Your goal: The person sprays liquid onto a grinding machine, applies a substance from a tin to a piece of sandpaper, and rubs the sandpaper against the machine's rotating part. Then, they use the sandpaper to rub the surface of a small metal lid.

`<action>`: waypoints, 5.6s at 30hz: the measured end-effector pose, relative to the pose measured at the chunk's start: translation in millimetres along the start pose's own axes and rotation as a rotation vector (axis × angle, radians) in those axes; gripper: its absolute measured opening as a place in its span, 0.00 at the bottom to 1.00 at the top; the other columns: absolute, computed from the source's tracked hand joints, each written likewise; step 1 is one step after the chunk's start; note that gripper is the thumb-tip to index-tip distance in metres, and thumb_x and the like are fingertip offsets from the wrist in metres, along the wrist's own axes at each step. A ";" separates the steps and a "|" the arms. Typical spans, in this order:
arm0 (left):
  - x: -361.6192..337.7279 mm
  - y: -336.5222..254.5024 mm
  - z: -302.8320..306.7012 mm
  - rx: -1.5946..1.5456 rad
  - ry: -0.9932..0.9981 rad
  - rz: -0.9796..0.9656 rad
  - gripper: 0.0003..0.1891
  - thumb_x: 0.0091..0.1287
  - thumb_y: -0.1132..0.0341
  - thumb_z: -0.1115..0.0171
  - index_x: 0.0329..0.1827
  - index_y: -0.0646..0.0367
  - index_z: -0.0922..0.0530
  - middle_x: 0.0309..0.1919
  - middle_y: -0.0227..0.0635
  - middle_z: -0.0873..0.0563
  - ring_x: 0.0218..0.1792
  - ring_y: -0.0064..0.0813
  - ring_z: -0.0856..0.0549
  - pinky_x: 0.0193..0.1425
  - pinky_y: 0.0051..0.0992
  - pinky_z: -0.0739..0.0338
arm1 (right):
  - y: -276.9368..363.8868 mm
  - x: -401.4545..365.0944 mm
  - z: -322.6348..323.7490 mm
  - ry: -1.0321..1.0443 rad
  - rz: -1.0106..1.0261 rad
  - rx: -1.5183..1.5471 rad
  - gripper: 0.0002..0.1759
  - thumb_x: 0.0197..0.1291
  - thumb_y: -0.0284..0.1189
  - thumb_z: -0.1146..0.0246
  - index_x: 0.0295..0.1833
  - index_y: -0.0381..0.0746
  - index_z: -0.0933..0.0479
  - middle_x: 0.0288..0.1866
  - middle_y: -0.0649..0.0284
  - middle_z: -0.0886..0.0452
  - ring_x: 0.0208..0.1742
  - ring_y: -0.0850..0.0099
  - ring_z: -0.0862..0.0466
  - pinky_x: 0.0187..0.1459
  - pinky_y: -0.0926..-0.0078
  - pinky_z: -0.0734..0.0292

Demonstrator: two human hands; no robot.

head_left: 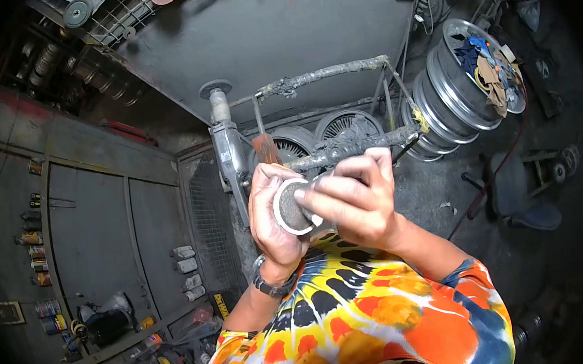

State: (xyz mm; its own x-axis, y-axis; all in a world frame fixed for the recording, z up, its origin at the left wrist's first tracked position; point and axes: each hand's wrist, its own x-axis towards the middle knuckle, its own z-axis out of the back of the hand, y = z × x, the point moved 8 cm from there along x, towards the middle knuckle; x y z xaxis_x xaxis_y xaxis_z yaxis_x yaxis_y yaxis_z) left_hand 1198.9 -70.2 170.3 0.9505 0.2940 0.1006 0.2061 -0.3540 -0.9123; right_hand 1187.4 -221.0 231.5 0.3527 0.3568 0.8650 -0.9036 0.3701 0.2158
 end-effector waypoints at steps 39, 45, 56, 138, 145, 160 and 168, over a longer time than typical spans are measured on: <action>-0.9 2.1 7.5 0.063 -0.034 -0.046 0.19 0.76 0.59 0.56 0.37 0.65 0.23 0.38 0.39 0.20 0.42 0.28 0.20 0.53 0.26 0.27 | 0.7 3.1 -6.3 0.026 0.011 0.028 0.21 0.46 0.36 0.30 0.49 0.50 0.09 0.48 0.79 0.15 0.41 0.72 0.20 0.45 0.61 0.35; -3.0 1.3 9.0 0.018 0.021 -0.013 0.20 0.78 0.63 0.60 0.37 0.69 0.22 0.39 0.43 0.20 0.43 0.30 0.20 0.52 0.28 0.26 | 8.4 1.8 -5.0 0.023 0.034 0.061 0.20 0.46 0.36 0.30 0.48 0.52 0.09 0.48 0.80 0.13 0.42 0.72 0.19 0.47 0.60 0.34; -3.1 -9.2 5.2 0.090 0.053 -0.068 0.18 0.77 0.61 0.56 0.39 0.67 0.23 0.38 0.41 0.20 0.42 0.29 0.21 0.51 0.27 0.27 | 16.7 6.5 -2.1 0.036 0.020 0.103 0.22 0.46 0.36 0.31 0.50 0.49 0.10 0.48 0.78 0.13 0.41 0.70 0.20 0.47 0.59 0.35; -11.3 -1.8 12.2 0.024 -0.083 -0.142 0.21 0.81 0.62 0.62 0.44 0.69 0.22 0.45 0.41 0.21 0.49 0.31 0.20 0.60 0.29 0.27 | -22.7 -15.8 -47.1 0.010 -0.988 0.645 0.14 0.68 0.33 0.30 0.52 0.37 0.21 0.41 0.52 0.13 0.41 0.52 0.12 0.49 0.59 0.21; -12.6 -3.1 15.6 -0.058 -0.109 -0.137 0.20 0.80 0.61 0.62 0.44 0.66 0.23 0.44 0.40 0.21 0.48 0.29 0.21 0.60 0.28 0.27 | -21.4 -13.8 -51.2 0.011 -0.924 0.623 0.14 0.66 0.32 0.28 0.51 0.37 0.21 0.43 0.54 0.13 0.41 0.53 0.14 0.48 0.62 0.24; -8.5 -23.3 13.6 0.175 -0.065 -0.177 0.20 0.77 0.57 0.58 0.44 0.65 0.23 0.45 0.39 0.22 0.50 0.29 0.21 0.60 0.29 0.27 | -3.7 -12.6 -49.5 0.031 -0.913 0.733 0.15 0.64 0.32 0.25 0.51 0.38 0.19 0.39 0.54 0.12 0.40 0.57 0.12 0.46 0.63 0.20; -8.9 -26.2 12.8 0.223 -0.051 -0.158 0.20 0.76 0.55 0.58 0.44 0.64 0.24 0.45 0.38 0.22 0.50 0.28 0.21 0.62 0.28 0.28 | -0.9 -10.0 -50.9 0.103 -0.906 0.845 0.13 0.70 0.27 0.27 0.53 0.34 0.23 0.47 0.66 0.17 0.49 0.81 0.20 0.52 0.79 0.22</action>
State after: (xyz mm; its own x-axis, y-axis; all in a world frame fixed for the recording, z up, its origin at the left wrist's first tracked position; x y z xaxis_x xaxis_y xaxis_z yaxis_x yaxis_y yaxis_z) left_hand 1182.0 -52.2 188.2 0.8965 0.3764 0.2335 0.2892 -0.0979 -0.9523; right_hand 1197.1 -181.2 199.6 0.9139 0.3404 0.2212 -0.1848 -0.1363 0.9733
